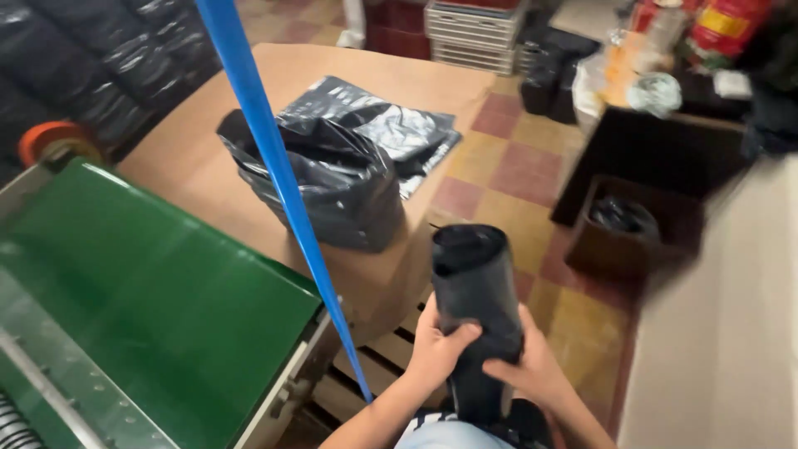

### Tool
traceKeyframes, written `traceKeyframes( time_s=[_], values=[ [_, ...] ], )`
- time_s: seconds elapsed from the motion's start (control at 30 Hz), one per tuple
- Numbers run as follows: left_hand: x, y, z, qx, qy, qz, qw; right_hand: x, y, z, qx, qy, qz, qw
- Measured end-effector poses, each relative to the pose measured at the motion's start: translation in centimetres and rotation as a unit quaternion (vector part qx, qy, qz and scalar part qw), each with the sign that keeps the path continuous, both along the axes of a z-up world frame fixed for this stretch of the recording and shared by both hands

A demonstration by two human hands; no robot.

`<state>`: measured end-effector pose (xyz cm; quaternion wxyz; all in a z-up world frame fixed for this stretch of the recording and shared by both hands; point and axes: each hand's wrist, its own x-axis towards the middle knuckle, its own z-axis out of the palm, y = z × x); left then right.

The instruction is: Operating a bag-making machine, collecting finished plastic bags from a conveyor, folding them, and packing them into a larger shipping bag.

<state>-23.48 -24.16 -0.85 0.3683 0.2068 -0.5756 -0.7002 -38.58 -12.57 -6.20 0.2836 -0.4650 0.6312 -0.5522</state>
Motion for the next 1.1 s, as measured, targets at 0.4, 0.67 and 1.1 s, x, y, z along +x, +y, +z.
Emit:
traceKeyframes(
  time_s=[0.4,0.67,1.1],
  values=[
    [-13.3,-14.9,6.3,0.221,-0.018,0.354,0.908,-16.4,-23.4,7.6,0.022,-0.093,0.377,0.921],
    [-12.5,-19.7,7.0,0.153,0.009,0.565,0.811,-17.3,-34.3,13.9,-0.009,-0.159,0.606,0.779],
    [-4.4,-25.4,12.9,0.198,0.106,0.608,0.762,-2.8,-57.2,4.7,0.039,-0.046,0.569,0.820]
  ],
)
